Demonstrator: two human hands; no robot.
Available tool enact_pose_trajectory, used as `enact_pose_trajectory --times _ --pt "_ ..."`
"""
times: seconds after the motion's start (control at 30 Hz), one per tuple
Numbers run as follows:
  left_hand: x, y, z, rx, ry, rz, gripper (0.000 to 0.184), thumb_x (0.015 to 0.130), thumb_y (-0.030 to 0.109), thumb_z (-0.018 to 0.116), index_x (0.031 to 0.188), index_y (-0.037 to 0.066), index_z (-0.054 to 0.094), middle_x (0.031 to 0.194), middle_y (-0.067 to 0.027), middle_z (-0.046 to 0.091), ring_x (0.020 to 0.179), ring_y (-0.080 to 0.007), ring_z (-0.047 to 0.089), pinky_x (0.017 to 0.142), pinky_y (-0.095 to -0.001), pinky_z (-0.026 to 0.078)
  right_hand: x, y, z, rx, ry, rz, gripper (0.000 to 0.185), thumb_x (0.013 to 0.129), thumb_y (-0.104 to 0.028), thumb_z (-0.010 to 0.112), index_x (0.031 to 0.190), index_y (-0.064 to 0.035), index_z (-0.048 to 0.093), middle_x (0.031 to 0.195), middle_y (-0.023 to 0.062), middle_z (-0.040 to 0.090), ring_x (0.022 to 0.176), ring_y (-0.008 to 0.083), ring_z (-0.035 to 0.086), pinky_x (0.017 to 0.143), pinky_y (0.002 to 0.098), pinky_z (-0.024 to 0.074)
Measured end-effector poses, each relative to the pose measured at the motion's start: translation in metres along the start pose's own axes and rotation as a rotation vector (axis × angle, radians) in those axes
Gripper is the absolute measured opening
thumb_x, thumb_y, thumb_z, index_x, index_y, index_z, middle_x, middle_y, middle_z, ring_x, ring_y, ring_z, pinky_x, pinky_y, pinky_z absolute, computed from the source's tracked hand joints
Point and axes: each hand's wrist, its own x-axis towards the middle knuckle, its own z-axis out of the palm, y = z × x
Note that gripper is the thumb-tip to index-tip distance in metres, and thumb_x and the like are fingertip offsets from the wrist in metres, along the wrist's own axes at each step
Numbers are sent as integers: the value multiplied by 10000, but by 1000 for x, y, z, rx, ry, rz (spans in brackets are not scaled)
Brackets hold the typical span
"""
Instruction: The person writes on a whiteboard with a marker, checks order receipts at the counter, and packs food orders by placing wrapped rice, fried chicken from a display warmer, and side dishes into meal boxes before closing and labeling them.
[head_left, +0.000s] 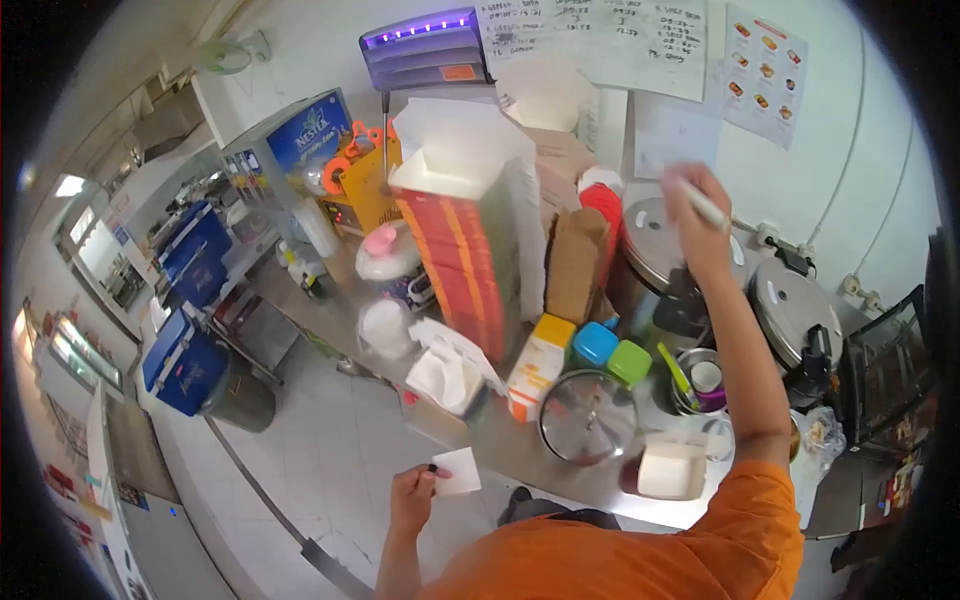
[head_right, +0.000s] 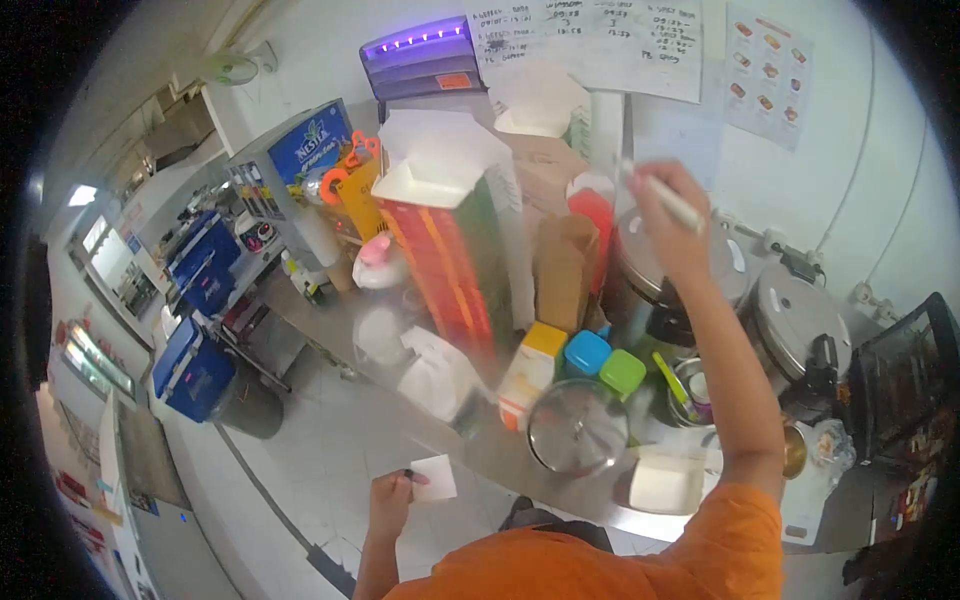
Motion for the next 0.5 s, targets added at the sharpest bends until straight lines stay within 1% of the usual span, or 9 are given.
enact_pose_trajectory --times 0.03,0.07,0.13,0.23,0.3,0.37,0.4,0.47,0.5 --pt "23 -2 -20 -4 4 -33 279 1045 150 528 971 -20 737 656 -1 569 608 -83 492 536 -245 389 36 12 24 96 39 -11 133 959 -114 633 1034 -27 700 856 21 665 718 68 585 612 237 463" --pt "39 5 -38 -36 12 -42 318 1059 199 525 970 -27 730 642 -6 561 583 -82 475 525 -246 377 67 26 47 190 81 -19 148 959 -119 637 1049 -22 704 877 34 681 728 71 593 614 238 468" --pt "72 27 -72 -109 11 -49 408 1086 295 517 969 -42 715 614 -17 545 533 -79 440 501 -247 352 128 49 89 408 73 -84 191 951 -124 644 1094 -15 708 900 54 711 729 82 608 621 242 485" --pt "130 19 -116 -158 132 -13 505 1090 384 498 948 -59 694 614 -26 543 508 -97 451 483 -249 353 195 73 146 188 124 -128 232 936 -146 647 1125 -30 715 964 77 733 764 112 640 666 261 514" --pt "171 13 -144 -209 128 -16 533 1093 399 483 923 -63 688 612 -27 543 509 -101 465 481 -251 354 230 86 185 69 179 -156 255 922 -165 654 1132 -35 717 983 102 749 798 149 681 701 291 536" --pt "216 5 -174 -236 114 -12 533 1094 395 479 905 -59 686 619 -32 550 510 -116 484 478 -271 376 274 111 216 -162 216 -364 277 911 -196 666 1142 -53 715 1001 128 756 846 210 713 736 330 549" --pt "230 1 -190 -163 90 -15 526 1096 390 474 912 -56 683 658 -52 580 513 -122 485 479 -280 383 282 120 233 -279 222 -459 288 905 -212 673 1147 -62 715 1010 141 760 870 241 729 754 350 556" --pt "279 1 -225 -33 48 41 510 1100 380 463 927 -50 677 736 -90 640 520 -134 486 480 -297 396 314 128 262 -373 194 -399 299 898 -232 685 1153 -79 714 1021 162 756 913 298 730 789 374 558" --pt "301 -20 -253 132 6 -30 478 1101 372 460 1059 -63 654 883 -86 671 619 -144 533 552 -299 434 331 133 277 -417 178 -373 304 895 -241 691 1156 -87 714 1027 172 753 934 327 730 807 386 559"
